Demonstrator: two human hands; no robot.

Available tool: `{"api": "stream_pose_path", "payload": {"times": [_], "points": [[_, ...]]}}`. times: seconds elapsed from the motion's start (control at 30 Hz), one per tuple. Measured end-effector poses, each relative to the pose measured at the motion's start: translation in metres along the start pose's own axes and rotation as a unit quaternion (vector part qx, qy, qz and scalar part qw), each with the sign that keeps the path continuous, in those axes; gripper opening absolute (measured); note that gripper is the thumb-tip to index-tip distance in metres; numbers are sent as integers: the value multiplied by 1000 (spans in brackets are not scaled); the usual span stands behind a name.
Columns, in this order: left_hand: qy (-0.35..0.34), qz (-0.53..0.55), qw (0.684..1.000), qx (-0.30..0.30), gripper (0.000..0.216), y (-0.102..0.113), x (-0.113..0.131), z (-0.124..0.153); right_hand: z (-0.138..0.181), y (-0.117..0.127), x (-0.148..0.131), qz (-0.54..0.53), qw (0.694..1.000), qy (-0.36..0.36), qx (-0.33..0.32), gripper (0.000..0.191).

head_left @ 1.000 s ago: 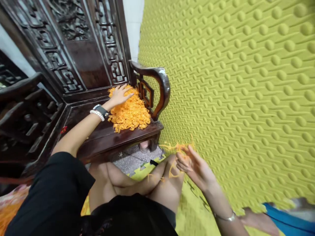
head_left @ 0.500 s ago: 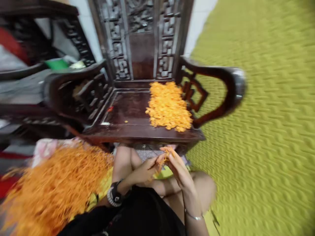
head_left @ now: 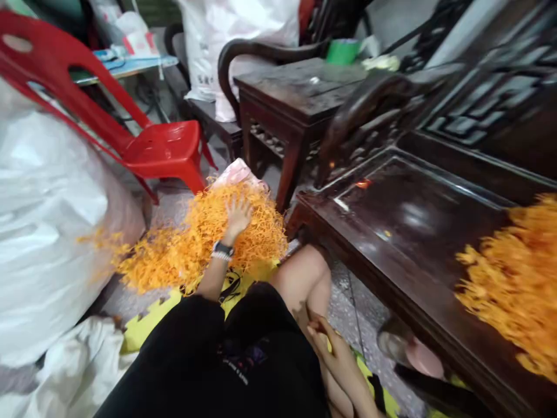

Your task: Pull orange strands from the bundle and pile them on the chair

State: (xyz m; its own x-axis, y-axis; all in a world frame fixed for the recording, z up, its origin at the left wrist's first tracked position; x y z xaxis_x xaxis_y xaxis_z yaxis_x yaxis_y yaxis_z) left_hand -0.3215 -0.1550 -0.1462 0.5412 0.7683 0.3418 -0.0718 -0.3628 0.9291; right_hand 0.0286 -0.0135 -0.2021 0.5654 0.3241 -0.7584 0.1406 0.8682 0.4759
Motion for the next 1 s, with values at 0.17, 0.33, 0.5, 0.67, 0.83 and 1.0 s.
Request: {"api": "stream_pose_path", "payload": {"times": [0.17,0.33,0.5,0.67,0.83,1.0], "points": [[-24,29,998,-43,47,-42,-2,-23,-24,-26,-10,84,995,25,-42,46],[-53,121,975,179,38,34,-23,36,-40,-41,-41,77,993,53,-75,48],[72,112,931,339,42,87,-123,149,-54,-71,-101,137,974,136,-114,41],[324,25,917,231,71,70,-253,220,-51,-138,-169,198,918,287,-190,32],[324,121,937,51,104,21,-304,222,-42,-224,-233,243,824,443,-258,34],[260,121,954,90,52,26,-303,214,-95,-296,-263,406,775,461,-150,73]]}}
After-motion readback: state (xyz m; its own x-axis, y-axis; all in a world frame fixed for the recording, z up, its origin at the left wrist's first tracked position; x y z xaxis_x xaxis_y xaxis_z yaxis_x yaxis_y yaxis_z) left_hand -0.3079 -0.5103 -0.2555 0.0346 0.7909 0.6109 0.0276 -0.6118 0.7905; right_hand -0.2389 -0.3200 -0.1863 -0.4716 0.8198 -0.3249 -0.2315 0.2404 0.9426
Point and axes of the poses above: each hand's wrist, its own z-axis away from the middle knuckle, its own y-axis out of the back of the hand, x = y × z, the point moved 7 cm from there along -z, towards the middle knuckle, and after that the axes turned 8 degrees about -y, right-handed, at the moved point
